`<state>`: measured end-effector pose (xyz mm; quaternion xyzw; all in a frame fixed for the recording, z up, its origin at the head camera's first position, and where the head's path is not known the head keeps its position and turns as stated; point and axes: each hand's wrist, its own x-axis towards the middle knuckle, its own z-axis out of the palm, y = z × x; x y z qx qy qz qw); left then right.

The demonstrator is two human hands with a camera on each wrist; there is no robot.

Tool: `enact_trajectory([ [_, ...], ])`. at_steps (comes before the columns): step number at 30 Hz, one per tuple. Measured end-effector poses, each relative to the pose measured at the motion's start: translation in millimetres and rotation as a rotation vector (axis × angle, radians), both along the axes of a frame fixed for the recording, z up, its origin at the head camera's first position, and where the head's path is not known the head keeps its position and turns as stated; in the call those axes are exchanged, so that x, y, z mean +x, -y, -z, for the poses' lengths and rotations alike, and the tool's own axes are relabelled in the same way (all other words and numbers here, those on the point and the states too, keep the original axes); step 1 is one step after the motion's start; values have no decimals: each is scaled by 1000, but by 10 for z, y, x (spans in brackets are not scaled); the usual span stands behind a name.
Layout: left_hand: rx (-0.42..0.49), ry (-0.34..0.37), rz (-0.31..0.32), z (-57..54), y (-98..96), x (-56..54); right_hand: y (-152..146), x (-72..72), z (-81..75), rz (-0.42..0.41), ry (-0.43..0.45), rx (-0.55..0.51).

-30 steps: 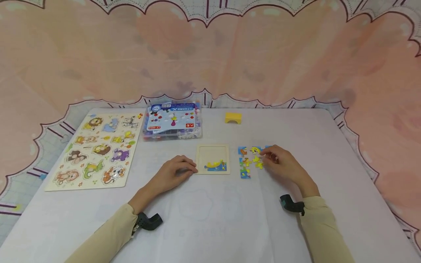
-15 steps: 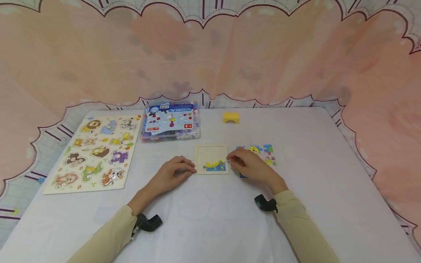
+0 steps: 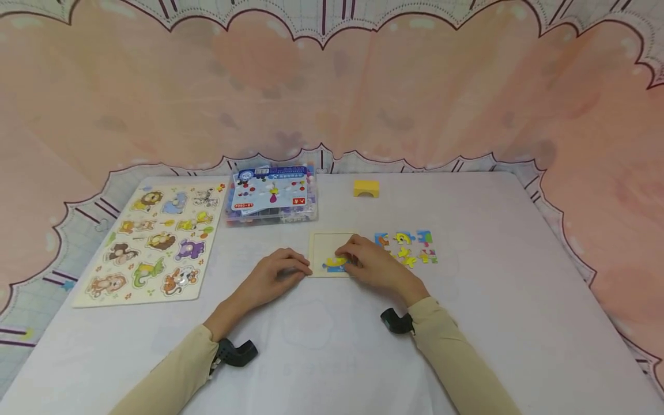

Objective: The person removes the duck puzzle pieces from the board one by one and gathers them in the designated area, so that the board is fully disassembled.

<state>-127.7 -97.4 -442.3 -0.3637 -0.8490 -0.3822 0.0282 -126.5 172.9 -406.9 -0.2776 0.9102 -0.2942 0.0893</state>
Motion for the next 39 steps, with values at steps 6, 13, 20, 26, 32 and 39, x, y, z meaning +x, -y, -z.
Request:
enact_trajectory([
  [6, 4, 7, 2, 7, -20, 20, 37, 16, 9, 32, 39, 21],
  [13, 9, -2, 8, 2, -25, 12, 37, 44, 3, 60, 64, 0],
  [20, 10, 14, 1, -14, -11, 6, 57, 53, -1, 63, 43, -27],
  [26, 15, 27, 1, -15, -2, 11, 74, 51, 11, 85, 58, -38],
  [32, 18, 12, 6, -13, 1, 14, 76, 45, 34, 95, 49, -83],
  [39, 15, -22, 9, -16, 3, 4, 92, 42, 38, 86, 81, -178],
])
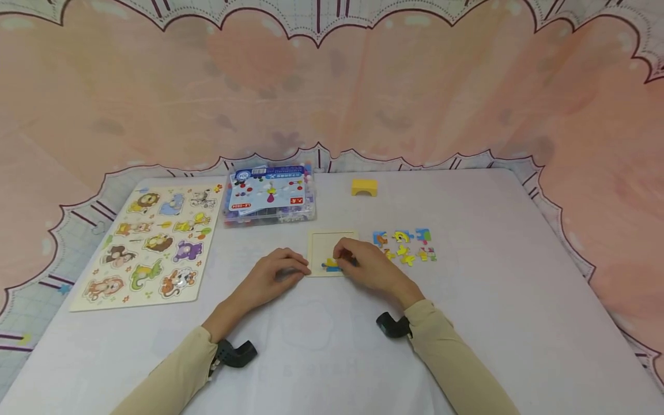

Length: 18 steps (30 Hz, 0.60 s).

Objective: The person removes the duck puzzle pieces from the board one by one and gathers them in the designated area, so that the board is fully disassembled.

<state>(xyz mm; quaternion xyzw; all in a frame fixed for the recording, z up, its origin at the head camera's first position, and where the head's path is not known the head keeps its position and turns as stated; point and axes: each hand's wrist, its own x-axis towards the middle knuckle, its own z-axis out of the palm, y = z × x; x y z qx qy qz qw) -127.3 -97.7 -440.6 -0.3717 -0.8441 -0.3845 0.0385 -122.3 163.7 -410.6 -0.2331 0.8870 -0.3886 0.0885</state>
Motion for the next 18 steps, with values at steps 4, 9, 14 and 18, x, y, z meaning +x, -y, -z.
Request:
enact_trajectory([
  [4, -1, -4, 2, -1, 0, -14, -9, -5, -15, 3, -28, -21],
  [9, -5, 12, -3, -13, -2, -17, -43, 1, -52, 13, -38, -39],
  [14, -18, 29, -11, -9, -6, -3, -99, 4, -67, 16, -31, -32],
  [18, -24, 42, -15, -12, -2, 1, -159, -2, -103, 27, -33, -27],
])
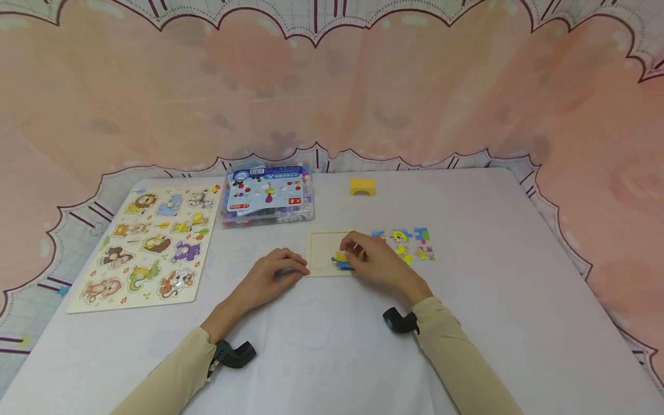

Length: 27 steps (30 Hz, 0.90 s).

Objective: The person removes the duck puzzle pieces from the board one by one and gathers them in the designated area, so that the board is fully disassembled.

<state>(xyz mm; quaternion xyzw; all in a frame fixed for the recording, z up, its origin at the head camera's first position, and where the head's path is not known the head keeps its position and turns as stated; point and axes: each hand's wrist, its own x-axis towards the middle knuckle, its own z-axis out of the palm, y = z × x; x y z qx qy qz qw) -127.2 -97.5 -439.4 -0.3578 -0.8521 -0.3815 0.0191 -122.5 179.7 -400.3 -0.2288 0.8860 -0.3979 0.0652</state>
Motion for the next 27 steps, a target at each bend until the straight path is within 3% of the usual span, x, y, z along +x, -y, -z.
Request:
enact_trajectory([
  [13, 9, -10, 10, 5, 4, 7, -269, -34, 64, -23, 43, 10],
  [21, -3, -3, 15, -13, -22, 7, -394, -34, 25, 30, 61, 40],
  [27, 3, -4, 9, 4, -13, 7, -505, -45, -16, -27, 140, 102],
])
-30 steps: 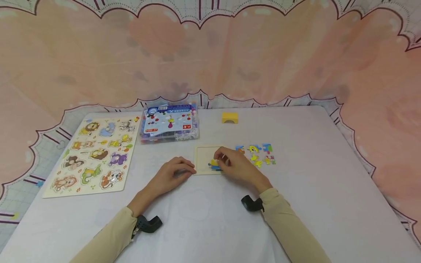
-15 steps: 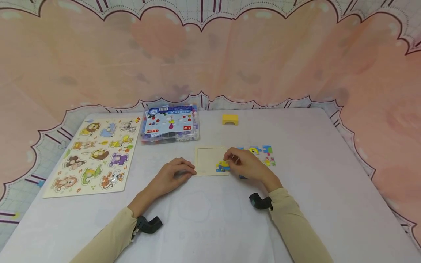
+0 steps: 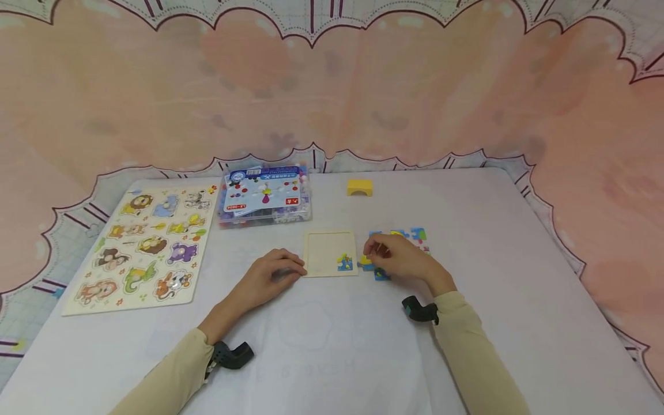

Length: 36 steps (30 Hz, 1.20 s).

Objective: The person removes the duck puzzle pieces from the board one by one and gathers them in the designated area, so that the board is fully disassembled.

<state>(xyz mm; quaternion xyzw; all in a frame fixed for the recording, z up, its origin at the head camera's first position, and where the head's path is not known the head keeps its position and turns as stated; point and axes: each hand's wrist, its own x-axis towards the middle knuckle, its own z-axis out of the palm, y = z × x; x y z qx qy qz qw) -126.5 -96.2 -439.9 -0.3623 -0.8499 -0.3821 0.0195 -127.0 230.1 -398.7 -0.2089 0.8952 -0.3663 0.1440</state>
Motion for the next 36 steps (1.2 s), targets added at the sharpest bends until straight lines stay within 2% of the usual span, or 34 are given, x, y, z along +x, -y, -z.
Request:
enact_trajectory([
  [7, 14, -16, -1, 17, 15, 2, -118, -8, -38, -13, 40, 32],
  [16, 16, 3, 0, 21, 16, 4, -276, -12, -66, -1, 98, 68],
  [26, 21, 4, -2, -11, 20, 8, -423, -10, -104, -14, 118, 98],
  [36, 24, -3, -2, 16, 24, -2, -500, 2, -146, -34, 153, 96],
])
